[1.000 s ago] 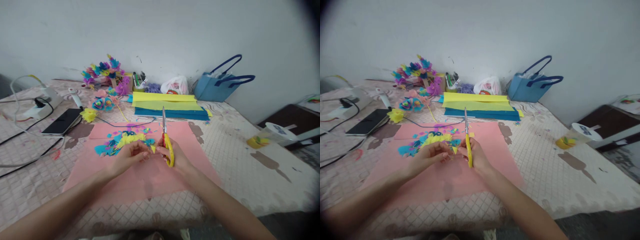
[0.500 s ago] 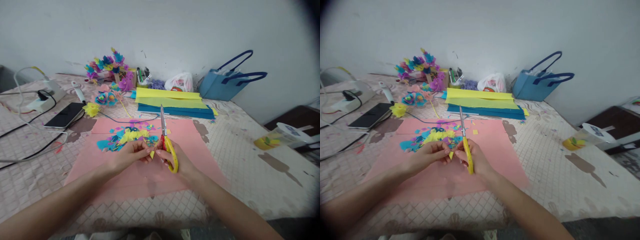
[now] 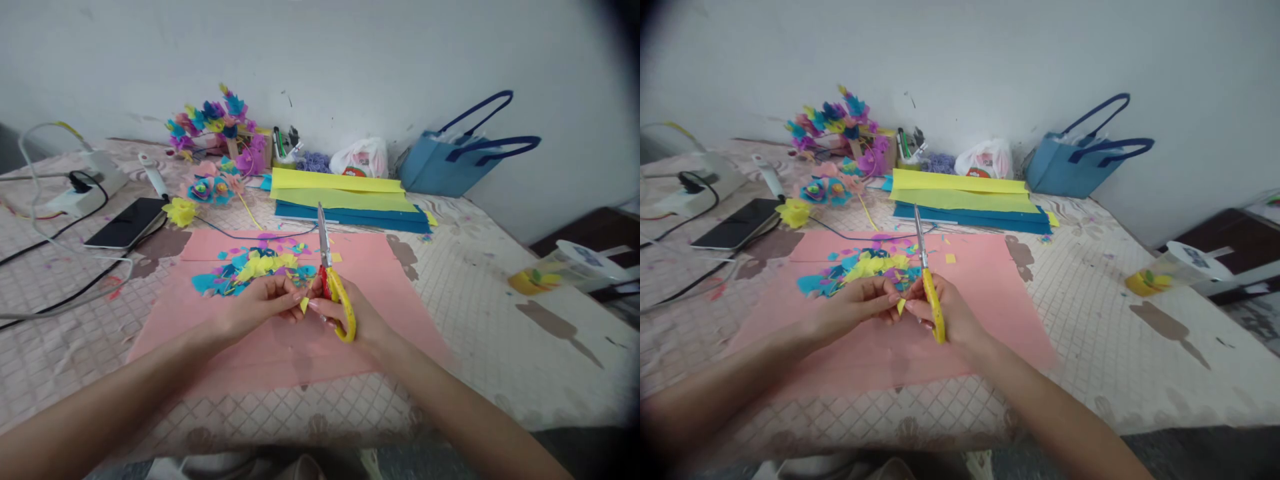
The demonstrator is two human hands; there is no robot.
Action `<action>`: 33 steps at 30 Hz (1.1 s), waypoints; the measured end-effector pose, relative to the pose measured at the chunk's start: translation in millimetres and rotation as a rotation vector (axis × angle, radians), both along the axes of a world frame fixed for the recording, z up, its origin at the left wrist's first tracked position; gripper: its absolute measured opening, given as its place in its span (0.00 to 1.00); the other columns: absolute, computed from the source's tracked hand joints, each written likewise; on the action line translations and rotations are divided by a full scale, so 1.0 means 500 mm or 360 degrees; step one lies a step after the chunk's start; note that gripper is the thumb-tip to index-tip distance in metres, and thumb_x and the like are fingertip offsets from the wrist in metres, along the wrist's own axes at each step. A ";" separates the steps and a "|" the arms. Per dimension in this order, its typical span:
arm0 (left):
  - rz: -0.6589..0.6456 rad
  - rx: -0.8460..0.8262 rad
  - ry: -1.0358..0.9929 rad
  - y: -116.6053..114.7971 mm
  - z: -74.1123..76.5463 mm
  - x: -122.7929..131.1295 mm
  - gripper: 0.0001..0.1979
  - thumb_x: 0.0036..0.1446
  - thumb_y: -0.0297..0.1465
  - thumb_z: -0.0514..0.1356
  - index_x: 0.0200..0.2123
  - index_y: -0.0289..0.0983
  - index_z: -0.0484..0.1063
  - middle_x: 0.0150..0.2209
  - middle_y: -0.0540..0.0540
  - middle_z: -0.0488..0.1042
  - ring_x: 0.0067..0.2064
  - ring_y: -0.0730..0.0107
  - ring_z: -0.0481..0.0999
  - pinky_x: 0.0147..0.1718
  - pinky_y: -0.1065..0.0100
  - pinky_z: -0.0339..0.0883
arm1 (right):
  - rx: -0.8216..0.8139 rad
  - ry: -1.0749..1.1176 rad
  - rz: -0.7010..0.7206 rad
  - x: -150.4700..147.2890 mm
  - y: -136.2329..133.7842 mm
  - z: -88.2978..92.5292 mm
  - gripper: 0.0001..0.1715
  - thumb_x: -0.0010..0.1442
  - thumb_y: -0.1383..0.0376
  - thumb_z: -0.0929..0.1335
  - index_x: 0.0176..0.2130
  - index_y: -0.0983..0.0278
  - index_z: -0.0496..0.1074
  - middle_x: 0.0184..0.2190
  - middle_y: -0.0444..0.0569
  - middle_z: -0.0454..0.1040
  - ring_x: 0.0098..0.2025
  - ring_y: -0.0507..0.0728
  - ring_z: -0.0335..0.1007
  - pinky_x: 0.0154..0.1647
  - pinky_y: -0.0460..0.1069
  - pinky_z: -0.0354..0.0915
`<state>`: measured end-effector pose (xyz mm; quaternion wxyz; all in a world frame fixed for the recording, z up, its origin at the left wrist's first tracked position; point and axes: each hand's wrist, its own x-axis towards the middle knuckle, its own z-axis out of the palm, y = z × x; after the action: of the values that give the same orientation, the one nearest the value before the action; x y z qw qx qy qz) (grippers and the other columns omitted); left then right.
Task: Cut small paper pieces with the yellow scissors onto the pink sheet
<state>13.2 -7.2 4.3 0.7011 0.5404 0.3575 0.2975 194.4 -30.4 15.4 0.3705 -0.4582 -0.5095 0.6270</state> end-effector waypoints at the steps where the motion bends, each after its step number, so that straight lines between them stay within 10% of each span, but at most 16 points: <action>1: 0.0000 -0.0003 -0.0003 0.000 0.000 0.000 0.12 0.53 0.36 0.63 0.27 0.34 0.69 0.24 0.51 0.75 0.26 0.76 0.73 0.29 0.73 0.68 | -0.0013 0.0001 -0.0011 0.000 0.000 0.001 0.19 0.44 0.58 0.72 0.31 0.62 0.62 0.25 0.39 0.62 0.22 0.47 0.56 0.18 0.43 0.53; 33: -0.0008 0.0002 0.0007 0.000 -0.001 -0.002 0.12 0.53 0.36 0.63 0.27 0.34 0.68 0.26 0.50 0.75 0.28 0.75 0.74 0.31 0.72 0.67 | -0.0078 0.0149 0.0000 -0.001 -0.001 -0.006 0.15 0.46 0.63 0.72 0.31 0.63 0.63 0.26 0.40 0.65 0.21 0.46 0.55 0.17 0.41 0.54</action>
<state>12.1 -7.0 4.0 0.7008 0.5424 0.3575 0.2948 194.0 -31.0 12.5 0.3825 -0.4373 -0.4762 0.6600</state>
